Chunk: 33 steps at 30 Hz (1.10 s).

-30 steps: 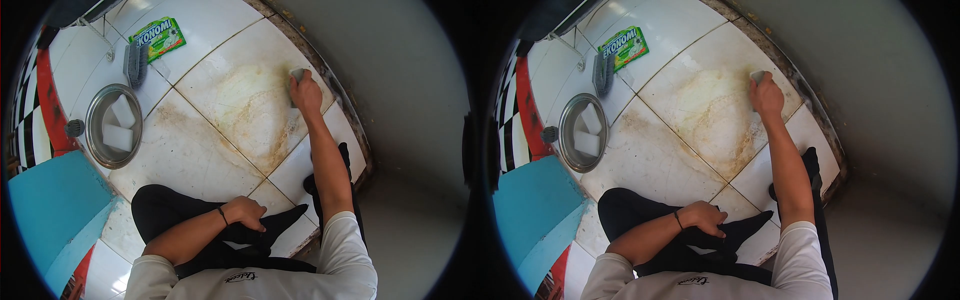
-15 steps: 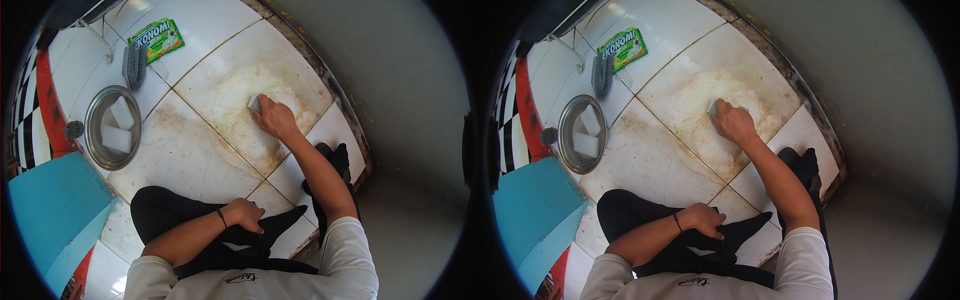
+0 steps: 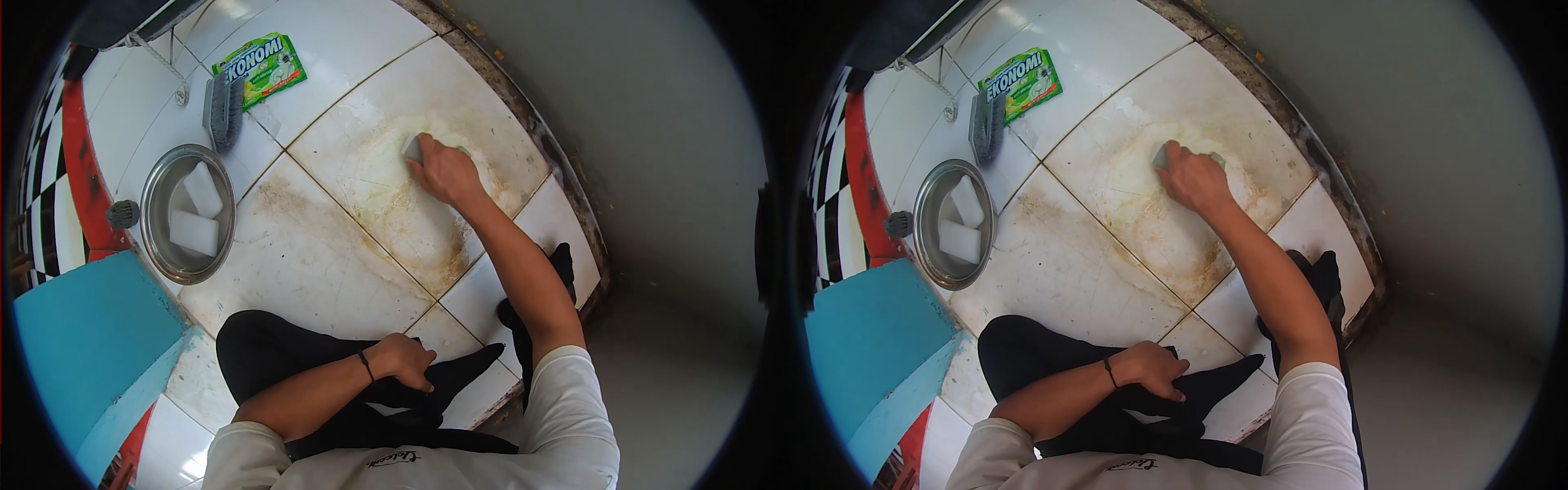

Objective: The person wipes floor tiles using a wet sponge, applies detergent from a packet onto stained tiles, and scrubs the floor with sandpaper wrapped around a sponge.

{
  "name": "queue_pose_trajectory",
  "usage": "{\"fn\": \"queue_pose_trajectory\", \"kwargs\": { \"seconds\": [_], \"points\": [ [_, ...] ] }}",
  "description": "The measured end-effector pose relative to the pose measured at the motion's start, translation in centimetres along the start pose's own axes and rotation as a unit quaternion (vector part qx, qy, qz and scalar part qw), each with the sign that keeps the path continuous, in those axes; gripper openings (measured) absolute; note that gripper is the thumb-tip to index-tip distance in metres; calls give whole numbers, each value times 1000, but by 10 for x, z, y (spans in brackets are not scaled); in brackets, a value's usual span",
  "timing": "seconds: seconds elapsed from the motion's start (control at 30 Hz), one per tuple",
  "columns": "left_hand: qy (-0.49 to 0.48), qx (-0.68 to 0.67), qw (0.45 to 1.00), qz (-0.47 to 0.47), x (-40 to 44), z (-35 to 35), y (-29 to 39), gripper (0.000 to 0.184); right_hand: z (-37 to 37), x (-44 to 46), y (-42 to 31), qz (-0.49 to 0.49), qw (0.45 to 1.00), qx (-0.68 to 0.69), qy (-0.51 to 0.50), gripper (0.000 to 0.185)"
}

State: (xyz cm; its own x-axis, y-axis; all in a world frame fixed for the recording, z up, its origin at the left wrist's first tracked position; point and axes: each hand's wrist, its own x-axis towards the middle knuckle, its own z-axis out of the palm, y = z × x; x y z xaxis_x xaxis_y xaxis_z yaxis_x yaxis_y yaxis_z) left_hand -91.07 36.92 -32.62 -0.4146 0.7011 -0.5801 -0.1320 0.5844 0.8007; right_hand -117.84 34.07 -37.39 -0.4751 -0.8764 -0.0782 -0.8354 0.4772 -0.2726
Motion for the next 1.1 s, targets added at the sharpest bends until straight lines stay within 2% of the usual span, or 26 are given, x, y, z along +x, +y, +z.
{"fn": "queue_pose_trajectory", "kwargs": {
  "seconds": [0.07, 0.13, 0.23, 0.33, 0.37, 0.47, 0.6, 0.7, 0.8, 0.87, 0.93, 1.03, 1.1],
  "points": [
    [-3, 3, 1000, 1, -1, 0, 1, 63, -7, -2, -19, -3, 998, -17, -59, 40],
    [-2, 3, 1000, -2, -4, -3, 3, 63, -17, 9, -2, 61, 997, -7, 44, 38],
    [-2, -5, 1000, 8, -4, -1, 3, 64, -47, 34, 53, 197, 971, -37, 131, 41],
    [-2, -4, 1000, 16, -2, 1, 2, 64, -26, 42, 89, 239, 964, -99, 60, 41],
    [-2, -4, 1000, 18, -2, 2, 2, 64, -18, 40, 90, 247, 963, -78, 80, 42],
    [0, 1, 1000, 15, -2, 2, 2, 65, -15, 32, 72, 202, 977, -45, 55, 41],
    [-1, 2, 1000, 18, -2, 1, 3, 66, 8, -3, -7, 27, 999, 13, 42, 38],
    [3, 7, 1000, 13, -3, 0, 4, 67, 8, -20, -53, -22, 998, 28, -46, 38],
    [5, 5, 1000, 6, -6, -2, 3, 67, 2, -6, -21, 24, 999, -9, -28, 40],
    [10, 5, 1000, 5, -5, -2, 3, 67, -10, 10, 31, 140, 989, -42, 21, 42],
    [10, 4, 1000, 11, -5, -1, 2, 67, -20, 18, 84, 274, 958, -81, 26, 43],
    [7, 3, 1000, 19, -2, 3, 1, 68, -19, 11, 99, 308, 946, -89, 44, 44],
    [4, 2, 1000, 23, -2, 3, 1, 68, -11, 5, 55, 235, 970, -48, 23, 44]
  ]
}}
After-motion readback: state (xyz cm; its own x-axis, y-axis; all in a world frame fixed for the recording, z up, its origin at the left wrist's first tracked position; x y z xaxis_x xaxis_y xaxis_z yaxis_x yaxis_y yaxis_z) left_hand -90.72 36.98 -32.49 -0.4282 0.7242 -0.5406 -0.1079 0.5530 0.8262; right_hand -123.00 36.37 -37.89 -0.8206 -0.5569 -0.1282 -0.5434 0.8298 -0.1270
